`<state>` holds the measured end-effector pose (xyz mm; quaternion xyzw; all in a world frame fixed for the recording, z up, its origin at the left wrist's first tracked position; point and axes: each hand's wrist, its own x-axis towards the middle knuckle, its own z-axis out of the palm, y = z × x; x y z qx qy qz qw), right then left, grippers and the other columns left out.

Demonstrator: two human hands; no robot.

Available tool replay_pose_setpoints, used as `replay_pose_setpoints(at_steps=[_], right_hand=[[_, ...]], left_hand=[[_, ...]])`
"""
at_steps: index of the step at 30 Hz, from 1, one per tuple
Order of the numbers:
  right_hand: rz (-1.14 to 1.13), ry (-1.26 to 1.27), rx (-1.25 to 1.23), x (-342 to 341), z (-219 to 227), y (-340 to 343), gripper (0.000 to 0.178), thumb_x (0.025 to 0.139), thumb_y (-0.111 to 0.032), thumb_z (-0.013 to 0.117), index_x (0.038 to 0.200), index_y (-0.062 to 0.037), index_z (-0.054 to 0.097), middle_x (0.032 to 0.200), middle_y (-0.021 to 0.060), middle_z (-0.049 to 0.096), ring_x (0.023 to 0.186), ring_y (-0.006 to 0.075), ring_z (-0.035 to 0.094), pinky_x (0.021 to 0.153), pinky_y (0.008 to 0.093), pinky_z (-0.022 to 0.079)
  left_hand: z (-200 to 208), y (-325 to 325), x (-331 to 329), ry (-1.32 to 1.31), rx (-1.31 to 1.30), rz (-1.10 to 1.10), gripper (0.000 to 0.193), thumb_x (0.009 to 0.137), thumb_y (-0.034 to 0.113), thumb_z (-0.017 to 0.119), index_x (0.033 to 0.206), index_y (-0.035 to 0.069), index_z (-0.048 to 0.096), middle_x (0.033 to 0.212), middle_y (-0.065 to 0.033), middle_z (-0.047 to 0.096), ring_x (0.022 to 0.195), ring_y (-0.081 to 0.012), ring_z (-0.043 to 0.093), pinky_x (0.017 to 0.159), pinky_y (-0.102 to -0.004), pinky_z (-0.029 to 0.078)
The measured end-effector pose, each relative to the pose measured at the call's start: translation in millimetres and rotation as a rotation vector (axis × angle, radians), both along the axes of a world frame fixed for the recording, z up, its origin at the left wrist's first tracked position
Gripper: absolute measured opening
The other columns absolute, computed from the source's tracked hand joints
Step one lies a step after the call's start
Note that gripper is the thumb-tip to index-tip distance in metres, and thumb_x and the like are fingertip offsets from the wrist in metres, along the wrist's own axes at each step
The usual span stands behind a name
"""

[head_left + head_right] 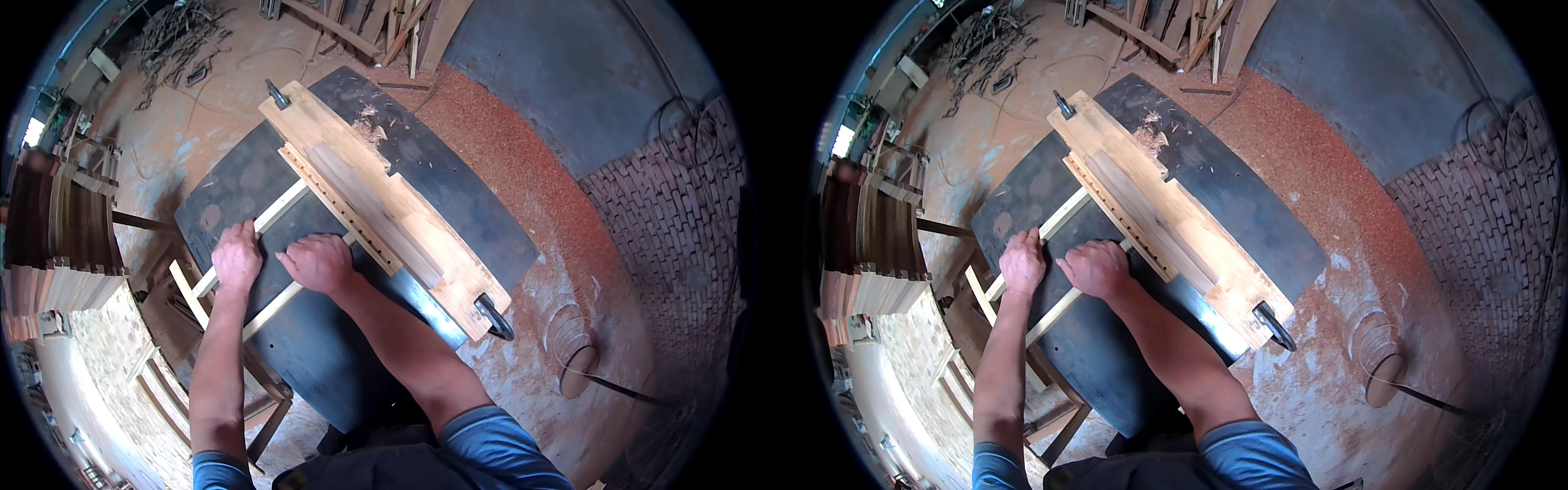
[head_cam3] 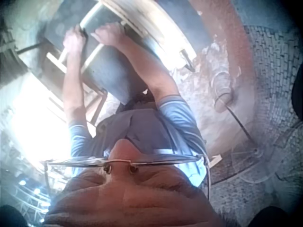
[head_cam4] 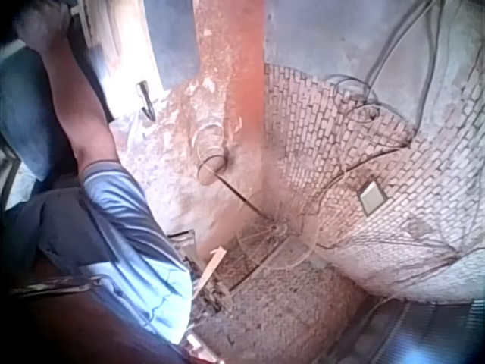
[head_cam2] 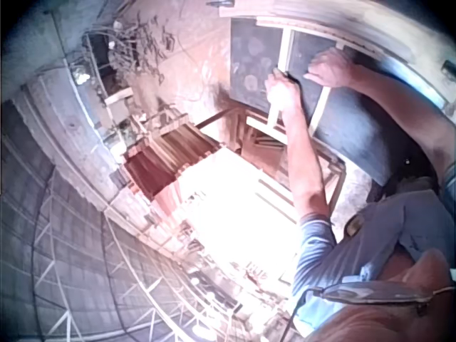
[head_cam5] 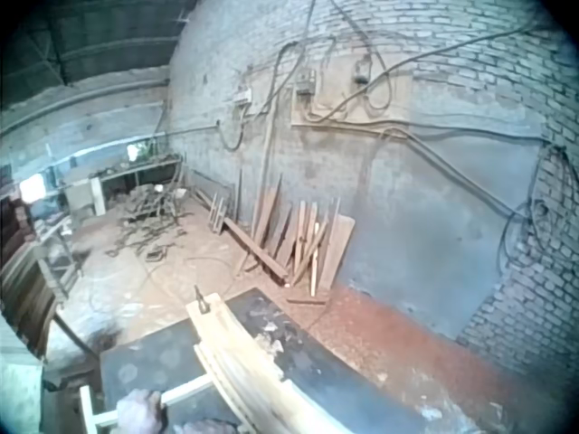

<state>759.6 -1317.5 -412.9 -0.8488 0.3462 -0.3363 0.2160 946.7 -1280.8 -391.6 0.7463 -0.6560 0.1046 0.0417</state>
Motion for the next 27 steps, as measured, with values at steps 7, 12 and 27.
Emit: replay_pose_setpoints(at_steps=[7, 12, 27], right_hand=[[-0.005, 0.001, 0.012, 13.9, -1.1, -9.7, 0.029, 0.086, -0.031, 0.067, 0.065, -0.0114, 0.062, 0.068, 0.0105, 0.067, 0.070, 0.0284, 0.068, 0.065, 0.0411, 0.054], [-0.025, -0.008, -0.016, 25.0, -4.1, -18.6, 0.030, 0.086, -0.032, 0.067, 0.064, -0.0118, 0.062, 0.067, 0.0090, 0.067, 0.068, 0.0276, 0.068, 0.062, 0.0418, 0.052], [-0.025, 0.010, 0.008, 57.6, -8.0, -46.2, 0.031, 0.087, -0.033, 0.065, 0.064, -0.0114, 0.063, 0.068, 0.0103, 0.067, 0.068, 0.0298, 0.067, 0.061, 0.0444, 0.051]], left_hand=[[-2.4, -10.2, 12.6, 0.002, -0.024, 0.004, 0.017, 0.086, 0.016, 0.065, 0.102, 0.010, 0.066, 0.087, -0.0072, 0.063, 0.087, -0.0267, 0.065, 0.069, -0.0406, 0.055], [-1.2, -18.5, 22.1, -0.005, 0.000, 0.021, 0.017, 0.086, 0.017, 0.065, 0.102, 0.011, 0.066, 0.088, -0.0064, 0.063, 0.089, -0.0264, 0.065, 0.070, -0.0412, 0.055], [-2.8, -45.6, 52.7, -0.015, -0.004, 0.040, 0.018, 0.087, 0.017, 0.064, 0.104, 0.012, 0.067, 0.090, -0.0062, 0.064, 0.092, -0.0272, 0.065, 0.073, -0.0426, 0.055]])
